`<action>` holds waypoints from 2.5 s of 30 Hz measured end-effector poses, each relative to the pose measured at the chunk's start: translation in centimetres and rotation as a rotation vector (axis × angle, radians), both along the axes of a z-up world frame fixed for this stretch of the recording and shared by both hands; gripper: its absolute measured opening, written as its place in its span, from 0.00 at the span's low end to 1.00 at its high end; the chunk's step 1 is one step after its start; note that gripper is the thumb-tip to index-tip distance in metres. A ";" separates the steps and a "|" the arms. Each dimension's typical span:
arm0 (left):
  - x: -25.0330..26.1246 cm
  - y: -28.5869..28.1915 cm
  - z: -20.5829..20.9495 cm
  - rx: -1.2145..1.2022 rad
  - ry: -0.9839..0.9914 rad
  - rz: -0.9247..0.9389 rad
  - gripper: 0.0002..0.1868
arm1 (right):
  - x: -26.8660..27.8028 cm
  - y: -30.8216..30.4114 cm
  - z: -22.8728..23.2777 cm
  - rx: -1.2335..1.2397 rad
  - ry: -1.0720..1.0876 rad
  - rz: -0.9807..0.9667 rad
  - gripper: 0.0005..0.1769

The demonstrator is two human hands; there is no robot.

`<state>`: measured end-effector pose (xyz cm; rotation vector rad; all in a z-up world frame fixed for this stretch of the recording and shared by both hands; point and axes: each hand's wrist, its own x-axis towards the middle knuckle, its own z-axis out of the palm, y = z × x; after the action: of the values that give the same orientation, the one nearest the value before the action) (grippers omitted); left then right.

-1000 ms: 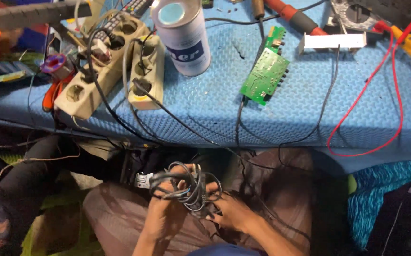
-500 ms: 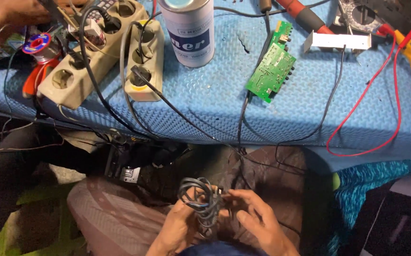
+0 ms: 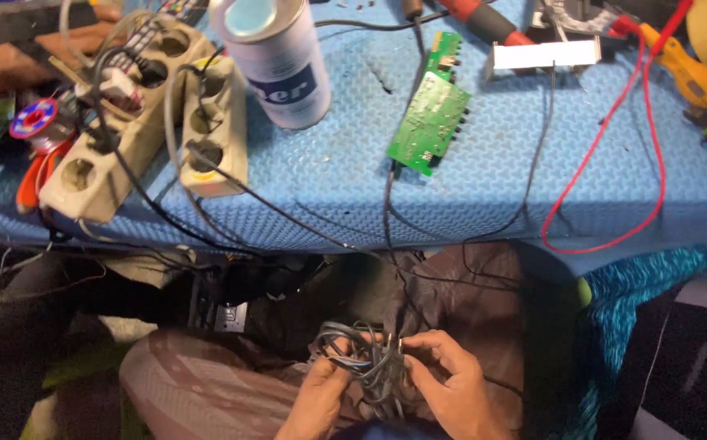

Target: Soldering components onto a circuit board and preparing wires for connection.

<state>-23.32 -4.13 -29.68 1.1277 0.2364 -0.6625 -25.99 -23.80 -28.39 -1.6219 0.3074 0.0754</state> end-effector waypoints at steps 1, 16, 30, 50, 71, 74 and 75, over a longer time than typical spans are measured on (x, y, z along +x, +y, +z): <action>-0.3 0.3 -1.2 -0.016 0.048 0.095 0.19 | -0.1 -0.1 0.0 -0.021 -0.028 -0.023 0.07; 2.3 -0.7 5.5 -0.026 -0.104 0.047 0.34 | 1.0 -1.1 3.9 -0.113 -0.097 -0.128 0.02; 2.7 -0.1 7.5 -0.156 -0.283 0.039 0.31 | 0.9 -0.3 6.1 -0.209 -0.229 -0.063 0.04; 1.1 0.0 5.0 0.569 -0.642 0.152 0.11 | 1.1 1.2 6.3 -0.326 -0.351 0.083 0.15; 1.7 0.8 2.8 0.240 -0.181 0.305 0.12 | 0.5 1.8 5.5 -0.455 -0.377 0.118 0.07; 1.5 0.6 2.1 0.153 -0.165 0.343 0.12 | 0.5 2.0 5.7 -0.459 -0.356 0.144 0.10; 1.5 0.6 2.2 0.152 -0.164 0.341 0.12 | 0.6 2.0 5.7 -0.461 -0.355 0.143 0.10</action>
<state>-21.83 -3.56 -27.47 1.2438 0.3333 -0.2513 -25.43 -21.76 -22.65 -2.0726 -0.0745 -0.1872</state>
